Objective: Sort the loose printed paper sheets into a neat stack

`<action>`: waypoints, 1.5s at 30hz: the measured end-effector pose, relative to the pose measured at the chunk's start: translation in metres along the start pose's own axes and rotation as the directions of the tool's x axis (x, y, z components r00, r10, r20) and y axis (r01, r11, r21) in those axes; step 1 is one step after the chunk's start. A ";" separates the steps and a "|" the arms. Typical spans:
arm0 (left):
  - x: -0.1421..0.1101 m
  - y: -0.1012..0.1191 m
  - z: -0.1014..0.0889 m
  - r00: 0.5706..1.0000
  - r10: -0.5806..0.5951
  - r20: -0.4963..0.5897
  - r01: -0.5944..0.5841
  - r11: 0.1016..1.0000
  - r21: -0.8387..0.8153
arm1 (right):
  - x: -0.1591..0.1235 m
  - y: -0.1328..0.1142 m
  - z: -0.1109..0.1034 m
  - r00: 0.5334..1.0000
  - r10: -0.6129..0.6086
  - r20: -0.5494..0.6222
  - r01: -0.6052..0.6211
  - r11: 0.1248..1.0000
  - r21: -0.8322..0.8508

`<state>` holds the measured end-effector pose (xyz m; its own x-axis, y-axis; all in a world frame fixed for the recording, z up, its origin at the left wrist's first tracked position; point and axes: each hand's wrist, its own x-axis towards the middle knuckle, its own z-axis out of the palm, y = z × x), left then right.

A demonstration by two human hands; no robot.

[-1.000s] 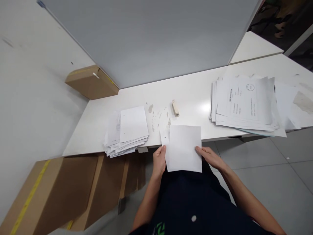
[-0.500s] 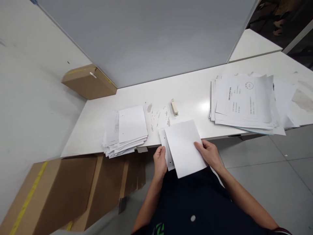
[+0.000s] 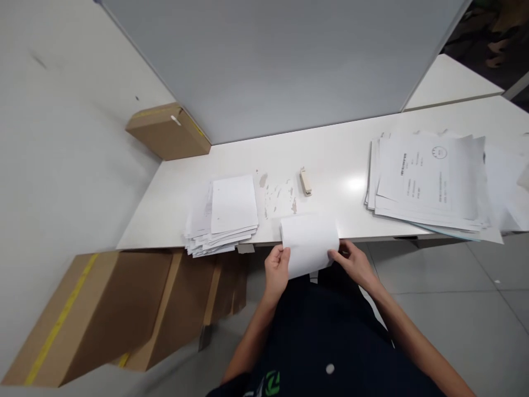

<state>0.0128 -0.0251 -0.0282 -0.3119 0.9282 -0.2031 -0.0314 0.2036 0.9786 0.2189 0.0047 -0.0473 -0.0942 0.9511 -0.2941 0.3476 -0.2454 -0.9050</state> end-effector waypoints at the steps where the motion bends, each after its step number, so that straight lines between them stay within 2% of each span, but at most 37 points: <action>1: -0.002 0.006 -0.001 0.999 0.044 0.033 -0.045 0.998 0.035 | -0.001 0.000 -0.002 0.996 0.006 0.087 -0.018 0.990 0.138; 3: -0.004 0.019 -0.004 0.984 0.162 0.075 -0.170 0.978 0.121 | -0.003 -0.004 -0.005 0.977 -0.030 0.212 -0.051 0.929 0.366; 4: -0.004 0.026 -0.005 0.969 0.233 0.084 -0.244 0.956 0.162 | -0.003 -0.008 -0.007 0.974 -0.061 0.218 -0.041 0.900 0.434; 6: -0.003 0.040 -0.006 0.920 0.385 0.074 -0.392 0.896 0.211 | -0.004 -0.022 -0.013 0.983 -0.135 0.122 0.061 0.876 0.478; 8: 0.002 0.054 -0.006 0.848 0.527 0.063 -0.528 0.827 0.192 | -0.003 -0.045 -0.021 0.972 -0.233 -0.028 0.223 0.878 0.424; 10: 0.010 0.066 -0.004 0.780 0.622 0.072 -0.626 0.772 0.113 | 0.001 -0.069 -0.027 0.930 -0.349 -0.113 0.366 0.864 0.346; 12: 0.020 0.074 0.000 0.758 0.647 0.085 -0.651 0.758 0.040 | 0.009 -0.087 -0.027 0.885 -0.448 -0.128 0.465 0.833 0.301; 15: 0.037 0.072 0.007 0.798 0.599 0.073 -0.602 0.797 0.039 | 0.027 -0.092 -0.017 0.866 -0.488 -0.115 0.500 0.825 0.262; 19: 0.055 0.057 0.012 0.840 0.541 0.052 -0.543 0.837 0.063 | 0.051 -0.074 -0.001 0.905 -0.417 -0.088 0.423 0.858 0.290; 23: 0.061 0.050 0.014 0.890 0.455 -0.024 -0.453 0.889 0.066 | 0.057 -0.068 0.000 0.906 -0.415 -0.085 0.419 0.844 0.335; 25: 0.061 0.052 0.015 0.902 0.430 -0.027 -0.428 0.902 0.063 | 0.057 -0.070 -0.001 0.907 -0.412 -0.082 0.415 0.849 0.327; 28: 0.059 0.058 0.019 0.907 0.420 -0.026 -0.419 0.908 0.033 | 0.058 -0.071 -0.003 0.908 -0.412 -0.072 0.412 0.851 0.325; 33: 0.059 0.061 0.022 0.882 0.469 -0.042 -0.469 0.883 -0.005 | 0.061 -0.067 -0.003 0.885 -0.448 -0.125 0.463 0.830 0.310; 39: 0.059 0.061 0.025 0.876 0.482 0.007 -0.481 0.874 0.072 | 0.070 -0.053 0.007 0.880 -0.460 -0.120 0.476 0.843 0.252; 43: 0.060 0.065 0.026 0.869 0.496 -0.002 -0.492 0.862 0.119 | 0.071 -0.059 0.002 0.871 -0.478 -0.114 0.490 0.861 0.133; 45: 0.061 0.068 0.024 0.861 0.508 -0.014 -0.505 0.858 0.097 | 0.065 -0.075 -0.012 0.834 -0.542 -0.108 0.545 0.839 -0.003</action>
<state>0.0144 0.0533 0.0246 -0.2976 0.8985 0.3228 0.2226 -0.2634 0.9386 0.1978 0.0874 0.0052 -0.1660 0.9460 0.2784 0.2431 0.3129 -0.9181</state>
